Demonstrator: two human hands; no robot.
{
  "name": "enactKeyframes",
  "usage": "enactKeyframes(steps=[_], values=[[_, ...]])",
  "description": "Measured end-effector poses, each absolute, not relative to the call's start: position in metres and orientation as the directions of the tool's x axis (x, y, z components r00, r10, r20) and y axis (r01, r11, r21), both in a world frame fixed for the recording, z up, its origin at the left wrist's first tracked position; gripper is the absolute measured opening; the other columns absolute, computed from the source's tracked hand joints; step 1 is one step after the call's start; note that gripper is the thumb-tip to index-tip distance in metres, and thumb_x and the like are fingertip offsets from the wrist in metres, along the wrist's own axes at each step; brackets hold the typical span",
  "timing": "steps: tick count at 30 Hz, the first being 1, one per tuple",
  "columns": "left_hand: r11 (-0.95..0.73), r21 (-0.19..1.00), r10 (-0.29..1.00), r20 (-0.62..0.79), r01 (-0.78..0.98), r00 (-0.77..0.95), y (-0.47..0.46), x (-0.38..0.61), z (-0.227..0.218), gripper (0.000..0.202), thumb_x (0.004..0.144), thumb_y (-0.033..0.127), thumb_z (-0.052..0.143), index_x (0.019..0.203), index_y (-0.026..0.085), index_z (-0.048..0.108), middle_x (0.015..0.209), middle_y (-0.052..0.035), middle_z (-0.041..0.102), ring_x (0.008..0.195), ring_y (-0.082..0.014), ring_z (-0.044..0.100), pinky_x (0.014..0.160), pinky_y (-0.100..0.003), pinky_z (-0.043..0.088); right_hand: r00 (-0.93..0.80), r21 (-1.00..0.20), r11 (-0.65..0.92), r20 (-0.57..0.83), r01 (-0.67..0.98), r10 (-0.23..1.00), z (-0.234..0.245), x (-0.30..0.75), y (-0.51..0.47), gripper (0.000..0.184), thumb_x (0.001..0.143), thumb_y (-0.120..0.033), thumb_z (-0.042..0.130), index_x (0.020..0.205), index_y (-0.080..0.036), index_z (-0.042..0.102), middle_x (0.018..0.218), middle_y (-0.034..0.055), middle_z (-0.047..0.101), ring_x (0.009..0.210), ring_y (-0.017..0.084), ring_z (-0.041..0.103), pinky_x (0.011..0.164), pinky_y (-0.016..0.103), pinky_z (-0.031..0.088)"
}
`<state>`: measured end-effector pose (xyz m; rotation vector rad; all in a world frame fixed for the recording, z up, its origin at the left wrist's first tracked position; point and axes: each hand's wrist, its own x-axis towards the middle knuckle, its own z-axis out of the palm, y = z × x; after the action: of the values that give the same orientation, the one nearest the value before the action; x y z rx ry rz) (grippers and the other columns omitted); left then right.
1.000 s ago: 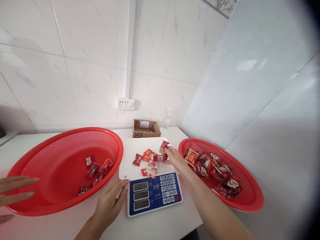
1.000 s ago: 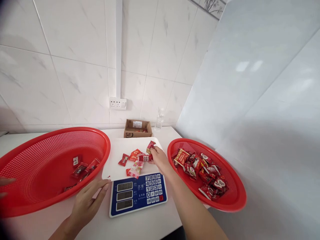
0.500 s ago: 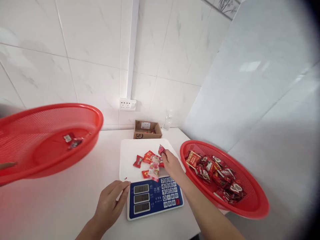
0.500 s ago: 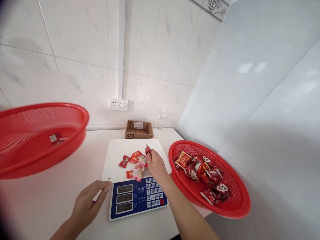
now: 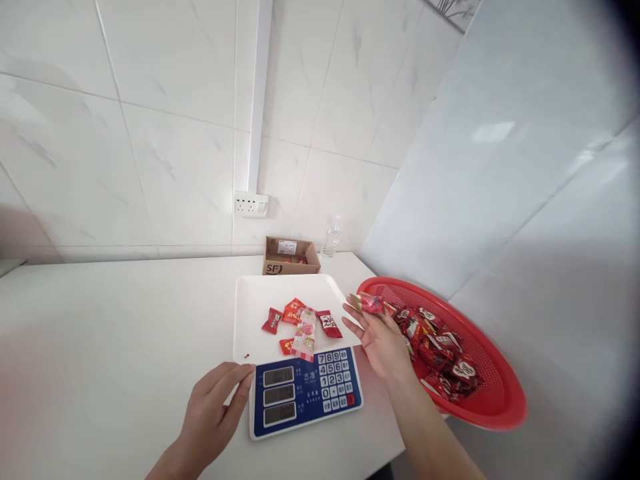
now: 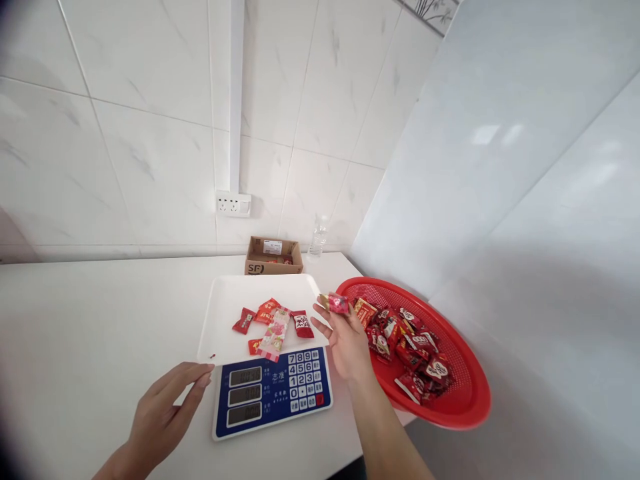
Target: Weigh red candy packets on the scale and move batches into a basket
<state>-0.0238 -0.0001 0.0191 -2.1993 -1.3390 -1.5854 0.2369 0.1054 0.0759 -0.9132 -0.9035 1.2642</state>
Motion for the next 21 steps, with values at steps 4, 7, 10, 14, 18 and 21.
enactKeyframes(steps=[4,7,10,14,18,21], values=[[-0.600,0.396,0.589,0.807,0.695,0.050,0.000,-0.023,0.019,0.014,0.087,0.012,0.049,0.096,0.018,0.058,0.074,-0.0012,0.066,0.066,-0.0105,0.064,0.060,-0.018,0.050,0.023,-0.844,-0.030,-0.050,-0.536,0.998,0.084,0.245,0.097,0.051,0.054,-0.022,0.079,0.100,-0.031,0.059,0.105,-0.0012,0.068,0.100,0.019,0.064,0.082,0.034,0.053],[-0.606,0.397,0.590,0.806,0.689,0.054,0.000,-0.023,0.019,0.014,0.087,0.012,0.049,0.096,0.018,0.058,0.074,-0.0010,0.067,0.065,-0.0105,0.063,0.059,-0.019,0.050,0.007,-0.865,-0.037,-0.047,-0.501,0.999,0.083,0.247,0.099,0.036,0.055,-0.030,0.080,0.084,-0.026,0.060,0.100,-0.0016,0.068,0.095,0.017,0.064,0.078,0.031,0.053],[-0.607,0.395,0.588,0.807,0.690,0.055,0.000,-0.023,0.019,0.014,0.087,0.012,0.050,0.096,0.018,0.059,0.073,-0.0009,0.067,0.066,-0.0109,0.064,0.060,-0.019,0.051,0.028,-0.986,0.064,0.060,-0.154,0.998,0.080,0.244,0.105,0.031,0.064,-0.046,0.072,0.064,-0.022,0.052,0.073,-0.0017,0.061,0.071,0.015,0.060,0.064,0.028,0.049],[-0.606,0.395,0.588,0.807,0.691,0.055,-0.001,-0.023,0.020,0.014,0.087,0.012,0.050,0.096,0.019,0.059,0.072,-0.0010,0.067,0.064,-0.0110,0.064,0.058,-0.019,0.051,-0.067,-0.732,0.235,0.251,0.639,0.966,0.075,0.234,0.112,0.022,0.072,-0.041,0.064,0.068,-0.021,0.055,0.074,0.0013,0.059,0.072,0.018,0.055,0.069,0.031,0.042],[-0.606,0.396,0.592,0.804,0.690,0.059,0.000,-0.023,0.020,0.014,0.087,0.012,0.049,0.095,0.019,0.059,0.073,-0.0012,0.067,0.064,-0.0109,0.063,0.058,-0.019,0.051,-0.201,-0.422,0.231,0.116,0.877,0.973,0.074,0.222,0.118,0.018,0.077,-0.038,0.059,0.086,-0.022,0.058,0.092,0.0051,0.065,0.083,0.020,0.059,0.069,0.028,0.038],[-0.602,0.401,0.596,0.801,0.690,0.054,0.001,-0.023,0.020,0.014,0.087,0.012,0.049,0.096,0.018,0.059,0.073,-0.0011,0.066,0.064,-0.0106,0.063,0.058,-0.019,0.051,-0.207,-0.296,0.208,0.037,0.932,0.978,0.078,0.218,0.121,0.017,0.078,-0.033,0.056,0.092,-0.022,0.057,0.090,0.0051,0.066,0.080,0.019,0.060,0.063,0.025,0.035]])
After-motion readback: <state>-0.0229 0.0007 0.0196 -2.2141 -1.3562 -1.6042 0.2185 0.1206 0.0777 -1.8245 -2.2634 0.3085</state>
